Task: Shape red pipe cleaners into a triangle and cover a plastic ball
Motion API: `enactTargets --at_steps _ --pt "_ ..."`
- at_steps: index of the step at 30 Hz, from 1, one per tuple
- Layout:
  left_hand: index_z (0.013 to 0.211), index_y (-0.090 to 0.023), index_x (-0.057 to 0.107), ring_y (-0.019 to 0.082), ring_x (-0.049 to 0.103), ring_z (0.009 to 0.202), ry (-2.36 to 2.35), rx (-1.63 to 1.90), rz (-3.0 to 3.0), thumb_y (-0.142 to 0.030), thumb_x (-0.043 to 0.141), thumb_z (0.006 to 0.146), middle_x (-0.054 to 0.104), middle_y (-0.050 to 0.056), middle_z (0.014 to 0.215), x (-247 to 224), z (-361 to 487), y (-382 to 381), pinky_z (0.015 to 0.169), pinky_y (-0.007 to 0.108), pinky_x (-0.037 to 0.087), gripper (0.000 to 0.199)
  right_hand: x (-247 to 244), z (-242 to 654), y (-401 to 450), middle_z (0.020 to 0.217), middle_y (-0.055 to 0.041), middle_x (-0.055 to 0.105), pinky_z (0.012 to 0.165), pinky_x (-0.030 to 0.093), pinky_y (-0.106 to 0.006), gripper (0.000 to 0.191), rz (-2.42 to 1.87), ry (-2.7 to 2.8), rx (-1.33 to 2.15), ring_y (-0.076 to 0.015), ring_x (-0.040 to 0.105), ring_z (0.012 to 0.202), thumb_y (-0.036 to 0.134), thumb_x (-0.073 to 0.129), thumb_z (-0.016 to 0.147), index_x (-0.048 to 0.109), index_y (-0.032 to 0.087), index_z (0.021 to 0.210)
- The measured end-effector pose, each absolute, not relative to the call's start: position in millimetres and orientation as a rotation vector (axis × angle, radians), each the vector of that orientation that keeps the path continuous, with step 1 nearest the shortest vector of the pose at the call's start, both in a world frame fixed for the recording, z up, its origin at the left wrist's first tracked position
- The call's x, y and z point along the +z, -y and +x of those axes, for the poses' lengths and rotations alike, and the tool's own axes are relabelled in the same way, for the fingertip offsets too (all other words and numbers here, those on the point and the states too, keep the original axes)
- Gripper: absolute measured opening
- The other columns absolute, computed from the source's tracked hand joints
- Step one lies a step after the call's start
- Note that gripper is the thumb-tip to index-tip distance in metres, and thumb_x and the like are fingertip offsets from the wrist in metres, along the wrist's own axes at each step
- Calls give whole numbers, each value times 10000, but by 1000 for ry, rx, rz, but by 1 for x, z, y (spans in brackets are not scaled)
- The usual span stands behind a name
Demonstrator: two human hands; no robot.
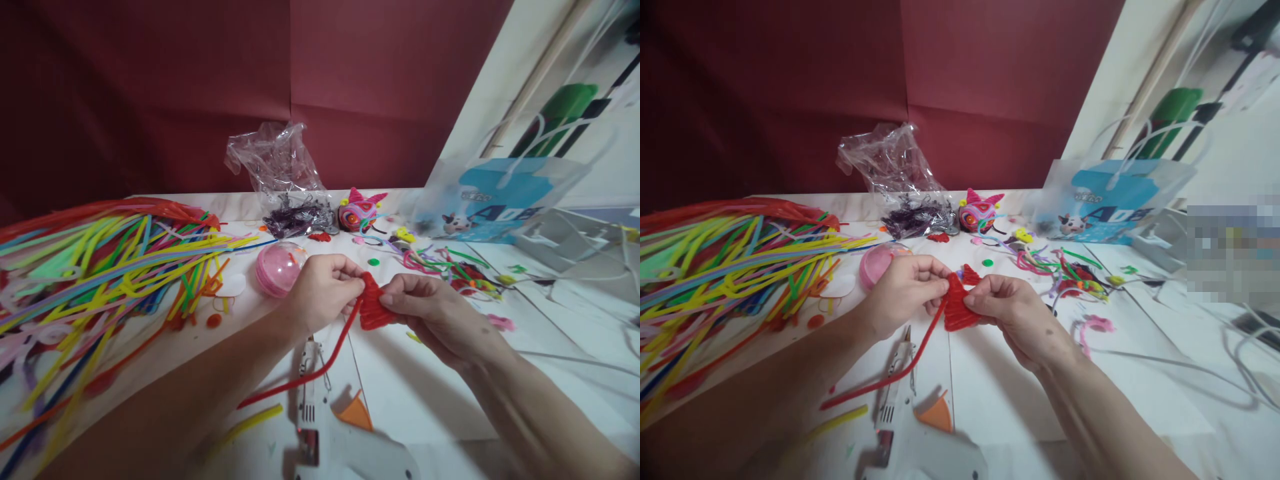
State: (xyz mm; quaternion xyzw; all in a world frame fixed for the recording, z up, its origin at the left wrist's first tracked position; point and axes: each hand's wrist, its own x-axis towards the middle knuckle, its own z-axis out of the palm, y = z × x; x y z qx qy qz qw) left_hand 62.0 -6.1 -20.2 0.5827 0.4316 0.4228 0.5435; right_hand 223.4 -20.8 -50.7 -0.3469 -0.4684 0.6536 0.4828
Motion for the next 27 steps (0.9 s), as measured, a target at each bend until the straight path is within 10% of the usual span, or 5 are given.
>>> enactTargets --at_steps 27 --pt "593 -112 592 29 412 403 -974 995 1423 -133 600 654 519 -49 466 -18 51 -4 413 161 303 65 -46 227 21 623 -44 502 480 434 -143 358 -767 1248 1801 -101 474 519 366 765 728 551 82 683"
